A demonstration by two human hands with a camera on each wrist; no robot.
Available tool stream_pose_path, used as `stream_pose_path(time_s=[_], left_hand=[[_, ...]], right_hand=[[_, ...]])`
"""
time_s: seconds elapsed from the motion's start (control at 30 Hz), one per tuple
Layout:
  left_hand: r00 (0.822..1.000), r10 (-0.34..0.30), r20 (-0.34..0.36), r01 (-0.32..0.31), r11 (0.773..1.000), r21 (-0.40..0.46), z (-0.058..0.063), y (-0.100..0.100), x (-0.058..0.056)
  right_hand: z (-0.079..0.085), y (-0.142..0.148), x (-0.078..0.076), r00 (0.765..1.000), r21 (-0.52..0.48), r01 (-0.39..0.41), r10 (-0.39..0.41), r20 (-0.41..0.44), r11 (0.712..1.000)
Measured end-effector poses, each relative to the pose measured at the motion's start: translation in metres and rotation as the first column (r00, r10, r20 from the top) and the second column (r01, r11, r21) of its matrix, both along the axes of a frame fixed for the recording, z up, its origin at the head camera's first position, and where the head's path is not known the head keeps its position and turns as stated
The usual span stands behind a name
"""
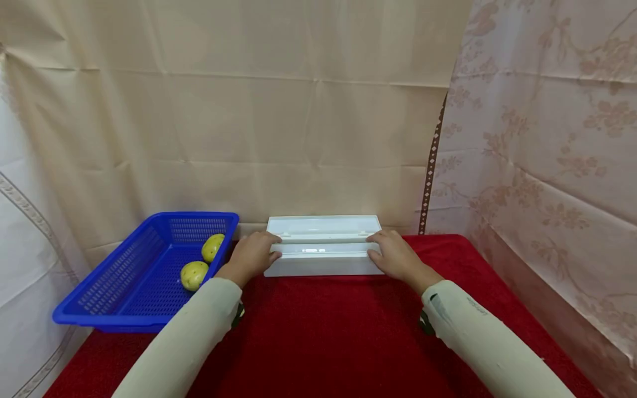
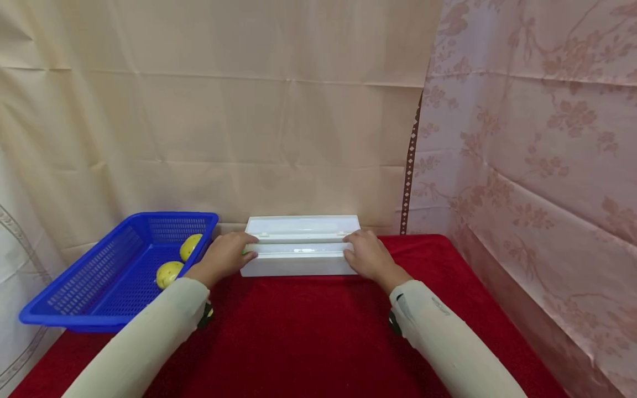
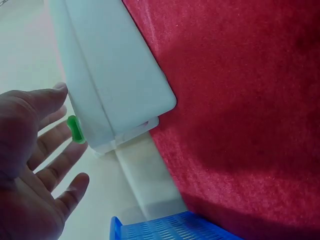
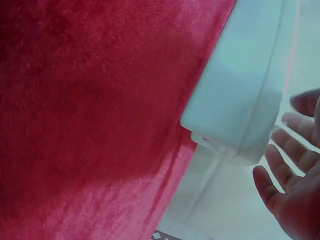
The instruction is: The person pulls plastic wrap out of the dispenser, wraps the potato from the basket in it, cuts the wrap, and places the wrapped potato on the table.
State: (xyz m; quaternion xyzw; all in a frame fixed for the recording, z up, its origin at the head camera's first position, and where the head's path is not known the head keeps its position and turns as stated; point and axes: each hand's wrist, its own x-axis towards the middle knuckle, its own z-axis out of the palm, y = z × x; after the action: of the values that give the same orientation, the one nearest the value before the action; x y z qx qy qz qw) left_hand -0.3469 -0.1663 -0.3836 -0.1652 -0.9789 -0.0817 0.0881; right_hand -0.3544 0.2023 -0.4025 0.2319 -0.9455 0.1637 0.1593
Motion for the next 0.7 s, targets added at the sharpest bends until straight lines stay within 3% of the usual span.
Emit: stream_pose_path(time_s=[0.2, 0.7], left_hand=[[0.999, 0.001, 0.039, -0.003, 0.998, 0.063, -0.003, 0.0, -0.005], [0.998, 0.033, 0.055, -0.038, 0.996, 0.086, 0.002, 0.0, -0.009]], right_hand=[[-0.004, 0.001, -0.004, 1.0, 0.019, -0.012, 0.012, -0.011, 1.0], [-0.001, 0.002, -0.02, 0.998, 0.0, -0.03, 0.03, -0.051, 1.0]])
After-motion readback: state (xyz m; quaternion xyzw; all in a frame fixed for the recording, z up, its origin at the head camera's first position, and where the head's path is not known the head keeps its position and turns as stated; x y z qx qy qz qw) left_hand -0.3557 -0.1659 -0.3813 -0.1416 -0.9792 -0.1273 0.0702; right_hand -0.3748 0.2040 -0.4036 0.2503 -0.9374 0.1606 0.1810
